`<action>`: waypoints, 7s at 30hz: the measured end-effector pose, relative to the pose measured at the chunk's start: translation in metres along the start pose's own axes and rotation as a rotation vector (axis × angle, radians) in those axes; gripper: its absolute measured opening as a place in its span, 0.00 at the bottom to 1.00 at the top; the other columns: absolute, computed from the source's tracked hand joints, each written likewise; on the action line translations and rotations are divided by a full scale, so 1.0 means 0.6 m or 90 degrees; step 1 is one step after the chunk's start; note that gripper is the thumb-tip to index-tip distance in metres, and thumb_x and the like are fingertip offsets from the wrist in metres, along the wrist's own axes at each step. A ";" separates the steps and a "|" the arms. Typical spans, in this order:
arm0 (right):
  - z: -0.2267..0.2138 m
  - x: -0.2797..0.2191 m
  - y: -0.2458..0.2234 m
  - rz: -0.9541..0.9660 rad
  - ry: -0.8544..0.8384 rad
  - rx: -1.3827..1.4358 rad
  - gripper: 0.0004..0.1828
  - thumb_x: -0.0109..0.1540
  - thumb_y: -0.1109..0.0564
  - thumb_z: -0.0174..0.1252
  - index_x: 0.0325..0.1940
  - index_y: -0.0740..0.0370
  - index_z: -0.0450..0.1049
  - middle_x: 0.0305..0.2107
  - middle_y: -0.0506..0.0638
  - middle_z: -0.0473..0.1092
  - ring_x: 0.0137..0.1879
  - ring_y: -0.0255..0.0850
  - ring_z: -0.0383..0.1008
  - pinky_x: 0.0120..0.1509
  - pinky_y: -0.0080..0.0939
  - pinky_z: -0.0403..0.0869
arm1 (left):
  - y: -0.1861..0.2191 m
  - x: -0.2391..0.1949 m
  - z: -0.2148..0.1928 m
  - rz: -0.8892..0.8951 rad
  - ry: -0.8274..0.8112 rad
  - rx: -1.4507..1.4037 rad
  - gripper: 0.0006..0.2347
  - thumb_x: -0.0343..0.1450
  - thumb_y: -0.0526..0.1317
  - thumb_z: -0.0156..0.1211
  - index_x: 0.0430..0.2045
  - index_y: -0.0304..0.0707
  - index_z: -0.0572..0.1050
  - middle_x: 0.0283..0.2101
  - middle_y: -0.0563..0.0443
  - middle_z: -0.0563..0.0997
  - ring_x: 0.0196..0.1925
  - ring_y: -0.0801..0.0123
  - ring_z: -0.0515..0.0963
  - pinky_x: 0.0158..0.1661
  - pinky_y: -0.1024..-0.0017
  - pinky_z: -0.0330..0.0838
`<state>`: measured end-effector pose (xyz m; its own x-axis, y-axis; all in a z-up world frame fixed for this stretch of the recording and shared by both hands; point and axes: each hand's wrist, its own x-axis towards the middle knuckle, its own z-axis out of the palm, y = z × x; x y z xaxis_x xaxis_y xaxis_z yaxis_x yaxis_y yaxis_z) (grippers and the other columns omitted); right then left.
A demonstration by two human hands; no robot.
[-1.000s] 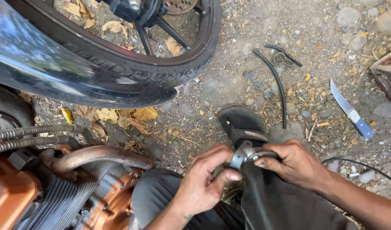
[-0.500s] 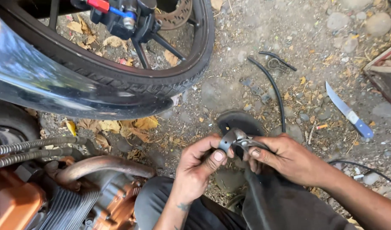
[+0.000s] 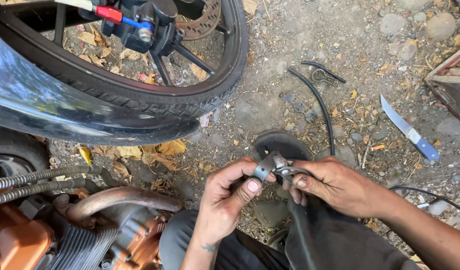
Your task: The person works on the front wheel area of a motorcycle, using pliers to manipulate a metal cable and a small metal bracket. They remove the bracket from the cable, adjust it with the pliers, and then reattach it to the cable near the wheel.
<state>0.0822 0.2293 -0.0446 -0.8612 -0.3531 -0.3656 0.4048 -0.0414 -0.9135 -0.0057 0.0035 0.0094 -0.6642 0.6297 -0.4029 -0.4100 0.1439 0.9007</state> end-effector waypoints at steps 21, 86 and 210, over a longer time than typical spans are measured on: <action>0.021 -0.005 0.007 -0.052 0.191 -0.182 0.15 0.63 0.47 0.54 0.27 0.57 0.73 0.11 0.41 0.74 0.13 0.34 0.71 0.17 0.37 0.68 | 0.018 0.009 0.025 0.078 0.039 0.172 0.14 0.75 0.48 0.53 0.37 0.33 0.74 0.64 0.47 0.73 0.30 0.76 0.69 0.30 0.77 0.59; 0.000 -0.026 0.067 -0.064 0.035 0.007 0.14 0.66 0.48 0.52 0.32 0.59 0.72 0.16 0.42 0.73 0.18 0.33 0.68 0.23 0.36 0.67 | 0.029 0.043 0.028 0.162 -0.123 0.314 0.18 0.64 0.36 0.67 0.47 0.27 0.75 0.49 0.39 0.83 0.45 0.54 0.87 0.46 0.64 0.81; 0.033 -0.313 0.244 0.369 0.521 -0.409 0.14 0.64 0.48 0.54 0.51 0.51 0.76 0.41 0.43 0.79 0.30 0.36 0.75 0.43 0.45 0.81 | -0.190 0.049 -0.029 -0.362 0.330 0.378 0.18 0.70 0.49 0.65 0.49 0.42 0.79 0.32 0.49 0.88 0.32 0.67 0.87 0.34 0.72 0.77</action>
<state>0.3095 0.2711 -0.1060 -0.6353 0.5461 -0.5460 0.7711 0.4864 -0.4108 0.0104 -0.0078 -0.1080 -0.7151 -0.0468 -0.6974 -0.4673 0.7741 0.4272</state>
